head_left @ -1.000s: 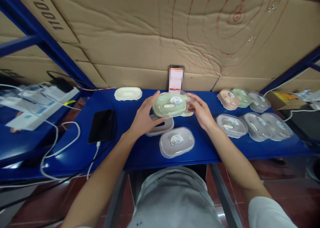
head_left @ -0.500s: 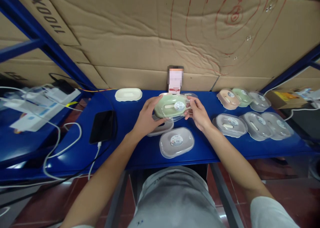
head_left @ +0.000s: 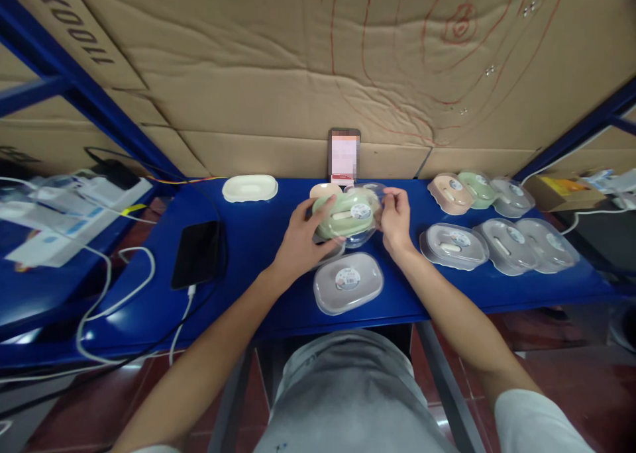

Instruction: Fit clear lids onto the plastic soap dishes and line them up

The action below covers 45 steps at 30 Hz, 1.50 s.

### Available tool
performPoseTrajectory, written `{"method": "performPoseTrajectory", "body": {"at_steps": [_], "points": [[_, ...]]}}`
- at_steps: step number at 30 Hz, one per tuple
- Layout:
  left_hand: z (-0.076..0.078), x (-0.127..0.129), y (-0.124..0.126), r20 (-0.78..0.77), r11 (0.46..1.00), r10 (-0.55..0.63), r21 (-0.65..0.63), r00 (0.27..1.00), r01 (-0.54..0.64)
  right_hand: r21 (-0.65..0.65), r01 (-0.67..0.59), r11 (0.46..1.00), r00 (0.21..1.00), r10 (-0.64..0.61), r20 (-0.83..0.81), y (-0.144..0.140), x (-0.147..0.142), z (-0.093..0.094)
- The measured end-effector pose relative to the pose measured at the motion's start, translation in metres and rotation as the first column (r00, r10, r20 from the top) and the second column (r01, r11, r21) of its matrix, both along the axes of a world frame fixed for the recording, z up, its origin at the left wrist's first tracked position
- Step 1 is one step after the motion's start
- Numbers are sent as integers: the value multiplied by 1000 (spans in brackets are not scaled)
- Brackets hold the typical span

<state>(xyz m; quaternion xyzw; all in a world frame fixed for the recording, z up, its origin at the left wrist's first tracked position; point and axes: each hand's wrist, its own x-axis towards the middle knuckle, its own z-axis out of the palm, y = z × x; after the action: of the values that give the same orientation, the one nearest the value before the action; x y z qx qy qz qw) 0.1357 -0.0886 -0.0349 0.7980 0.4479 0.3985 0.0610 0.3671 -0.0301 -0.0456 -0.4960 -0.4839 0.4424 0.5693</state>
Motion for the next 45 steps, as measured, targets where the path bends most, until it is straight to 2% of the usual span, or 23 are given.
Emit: {"method": "performPoseTrajectory", "body": {"at_steps": [3,5,8,11,14,18,22,24,33,37,40,45], "points": [[1,6,-5,-22,999,-36,-28,999,35,40,272,961,962,-270,-47,2,0,-1],[2,8,-6,-33,999,-43,-32,999,42,83,314,946,949,-315,0,0,-3,-1],[3,5,-5,-4,999,-7,-42,1000,7,171,217,961,957,-244,155,-5,-8,2],[5,0,-3,48,999,27,-36,998,-25,146,101,984,961,-134,241,-10,-10,7],[7,-6,0,96,999,-10,-34,995,14,113,-1,994,969,-27,247,-15,-9,15],[8,-14,2,159,989,-76,-116,984,95,168,-145,975,953,92,287,-22,-8,24],[8,-20,4,211,982,-90,-144,973,122,336,-258,906,906,106,410,-27,-4,26],[10,-23,4,213,980,-106,-141,971,138,366,-318,875,877,124,465,-27,-1,25],[15,-28,3,197,971,-110,-189,974,147,314,-452,835,763,180,621,-30,9,30],[14,-29,4,187,973,-100,-187,977,135,280,-539,794,686,221,693,-31,9,28],[15,-31,4,150,977,-114,-164,982,139,291,-568,770,646,198,737,-31,9,25],[17,-29,3,67,980,-162,-105,985,168,265,-581,769,571,153,806,-33,10,27]]}}
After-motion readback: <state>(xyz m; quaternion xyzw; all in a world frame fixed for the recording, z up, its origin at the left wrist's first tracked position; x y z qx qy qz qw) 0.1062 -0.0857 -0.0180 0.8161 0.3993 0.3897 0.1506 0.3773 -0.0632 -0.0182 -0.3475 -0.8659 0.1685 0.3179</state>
